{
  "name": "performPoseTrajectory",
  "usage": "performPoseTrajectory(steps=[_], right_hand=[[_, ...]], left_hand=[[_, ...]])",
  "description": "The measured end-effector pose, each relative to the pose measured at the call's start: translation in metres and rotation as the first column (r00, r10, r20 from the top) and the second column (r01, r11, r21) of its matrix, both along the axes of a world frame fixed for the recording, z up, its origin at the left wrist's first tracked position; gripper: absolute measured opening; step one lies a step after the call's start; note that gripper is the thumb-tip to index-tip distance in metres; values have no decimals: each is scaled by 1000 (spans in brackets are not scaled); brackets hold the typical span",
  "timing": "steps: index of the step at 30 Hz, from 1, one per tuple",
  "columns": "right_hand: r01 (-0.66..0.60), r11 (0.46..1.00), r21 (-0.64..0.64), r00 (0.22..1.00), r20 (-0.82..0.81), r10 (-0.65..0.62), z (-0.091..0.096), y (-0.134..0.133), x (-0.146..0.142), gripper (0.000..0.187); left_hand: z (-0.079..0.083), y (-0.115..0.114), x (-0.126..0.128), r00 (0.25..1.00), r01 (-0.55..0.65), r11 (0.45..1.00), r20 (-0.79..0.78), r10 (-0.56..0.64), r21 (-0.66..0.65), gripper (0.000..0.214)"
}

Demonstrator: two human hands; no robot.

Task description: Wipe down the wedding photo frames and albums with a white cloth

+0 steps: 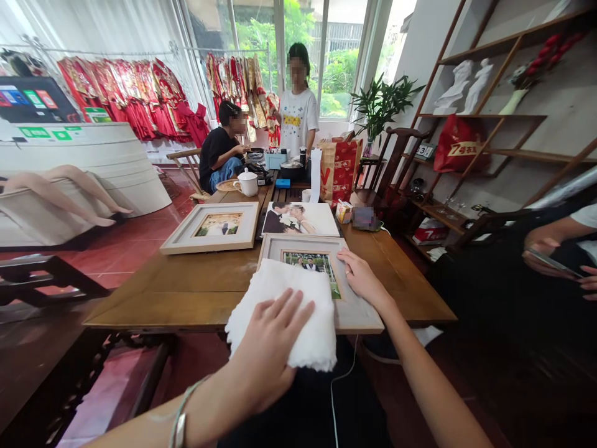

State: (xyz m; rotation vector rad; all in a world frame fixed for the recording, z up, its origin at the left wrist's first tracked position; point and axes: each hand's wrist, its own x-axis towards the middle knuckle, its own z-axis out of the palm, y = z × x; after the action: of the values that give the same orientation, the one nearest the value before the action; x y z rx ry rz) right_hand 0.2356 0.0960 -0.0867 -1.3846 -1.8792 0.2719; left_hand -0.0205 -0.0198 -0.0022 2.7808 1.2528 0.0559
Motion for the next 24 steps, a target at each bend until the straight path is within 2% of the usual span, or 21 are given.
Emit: performPoseTrajectory(steps=[2, 5, 10, 16, 20, 24], right_hand=[[-27, 1000, -3, 1000, -16, 26, 1, 0, -1, 50], [-47, 999, -24, 998, -29, 47, 2, -2, -2, 48], [-33, 999, -26, 999, -15, 32, 2, -4, -3, 50], [-58, 997, -42, 996, -76, 55, 5, -3, -1, 47], [-58, 997, -50, 994, -94, 54, 8, 0, -2, 43], [-33, 999, -20, 994, -104, 31, 3, 1, -4, 42]], left_hand=[[-4, -12, 0, 1000, -7, 1000, 1, 7, -6, 92], [-11, -14, 5, 999, -37, 999, 10, 37, 26, 93], [-14, 3, 36, 991, -135, 988, 13, 135, 68, 82], [-10, 22, 81, 987, -158, 985, -1, 159, 73, 70], [-10, 25, 83, 991, -137, 987, 2, 137, 79, 66], [-6, 15, 75, 997, -74, 997, 1, 74, 17, 70]])
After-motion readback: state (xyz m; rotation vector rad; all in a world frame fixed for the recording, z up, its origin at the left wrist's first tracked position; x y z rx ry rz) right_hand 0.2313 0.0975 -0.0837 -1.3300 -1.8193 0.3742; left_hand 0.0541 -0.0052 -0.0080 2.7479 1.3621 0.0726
